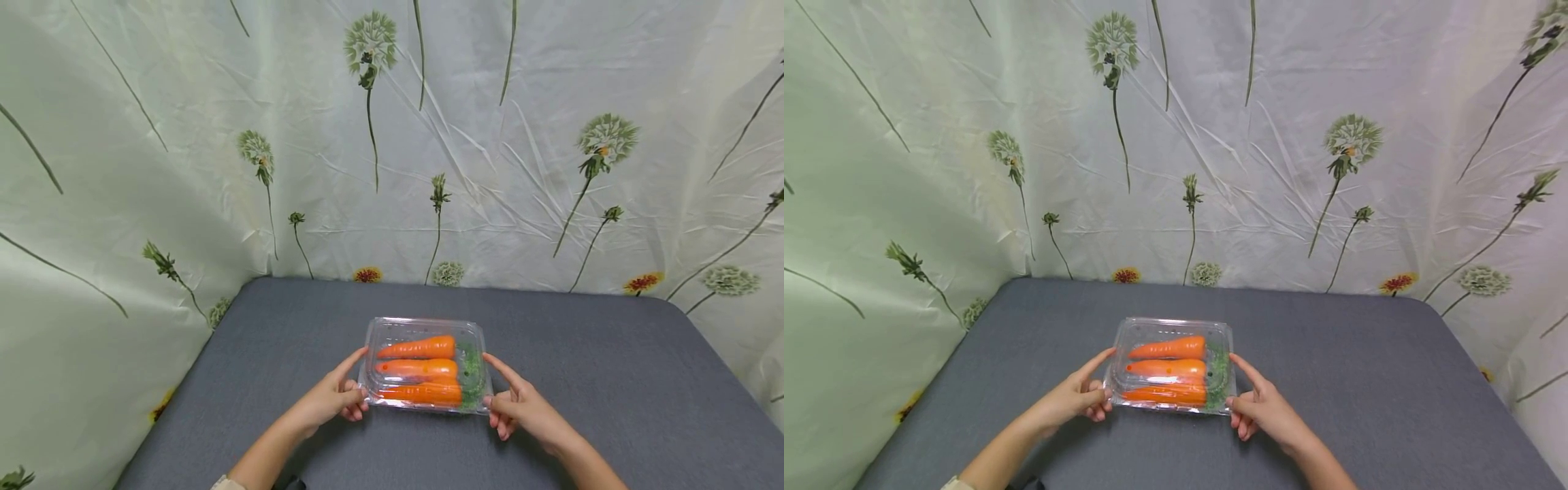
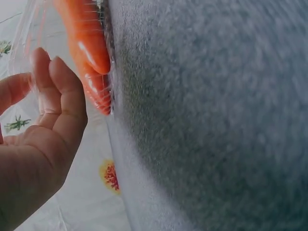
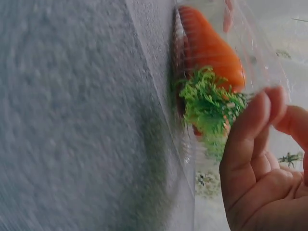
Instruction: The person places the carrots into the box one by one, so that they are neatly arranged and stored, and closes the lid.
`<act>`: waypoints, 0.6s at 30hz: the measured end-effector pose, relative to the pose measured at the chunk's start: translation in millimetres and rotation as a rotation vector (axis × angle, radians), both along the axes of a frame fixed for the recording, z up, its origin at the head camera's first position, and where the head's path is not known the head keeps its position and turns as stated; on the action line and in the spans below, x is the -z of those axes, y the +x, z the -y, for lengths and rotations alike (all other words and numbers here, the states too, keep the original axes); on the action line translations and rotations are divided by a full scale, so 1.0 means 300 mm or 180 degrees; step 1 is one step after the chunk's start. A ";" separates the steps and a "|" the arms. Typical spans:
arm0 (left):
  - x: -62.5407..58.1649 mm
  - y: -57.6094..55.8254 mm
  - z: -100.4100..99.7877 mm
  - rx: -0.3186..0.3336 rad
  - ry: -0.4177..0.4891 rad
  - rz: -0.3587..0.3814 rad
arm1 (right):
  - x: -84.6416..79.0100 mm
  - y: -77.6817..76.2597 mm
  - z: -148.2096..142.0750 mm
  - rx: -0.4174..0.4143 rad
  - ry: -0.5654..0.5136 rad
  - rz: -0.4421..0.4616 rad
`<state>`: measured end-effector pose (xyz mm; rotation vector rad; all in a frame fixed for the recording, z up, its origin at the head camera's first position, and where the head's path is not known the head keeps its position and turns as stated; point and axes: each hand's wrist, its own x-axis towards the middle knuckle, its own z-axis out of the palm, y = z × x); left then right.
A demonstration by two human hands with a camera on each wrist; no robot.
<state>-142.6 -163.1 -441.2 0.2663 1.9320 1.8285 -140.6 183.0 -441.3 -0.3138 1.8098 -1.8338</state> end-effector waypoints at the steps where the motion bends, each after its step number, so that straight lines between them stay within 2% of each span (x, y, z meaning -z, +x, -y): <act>1: 0.001 0.001 0.000 -0.0012 0.0013 0.0024 | 0.001 0.000 0.004 0.0045 0.0006 0.0014; 9: -0.001 0.002 -0.002 -0.0068 0.0039 0.0067 | 0.009 0.001 0.025 0.0332 0.0098 0.0035; 11: 0.000 0.004 0.002 -0.0065 -0.0035 -0.0004 | 0.009 0.002 0.023 0.0318 0.0126 0.0010; 13: -0.002 0.005 0.008 -0.0062 -0.0240 -0.0179 | 0.007 0.004 0.017 0.0350 0.0261 -0.0106; 15: -0.006 0.007 0.017 -0.0113 -0.0602 -0.0481 | 0.003 0.009 0.008 0.0433 0.0464 -0.0475; 18: -0.026 0.011 0.033 -0.0261 -0.1230 -0.1089 | -0.011 0.014 -0.015 0.0715 0.1073 -0.1440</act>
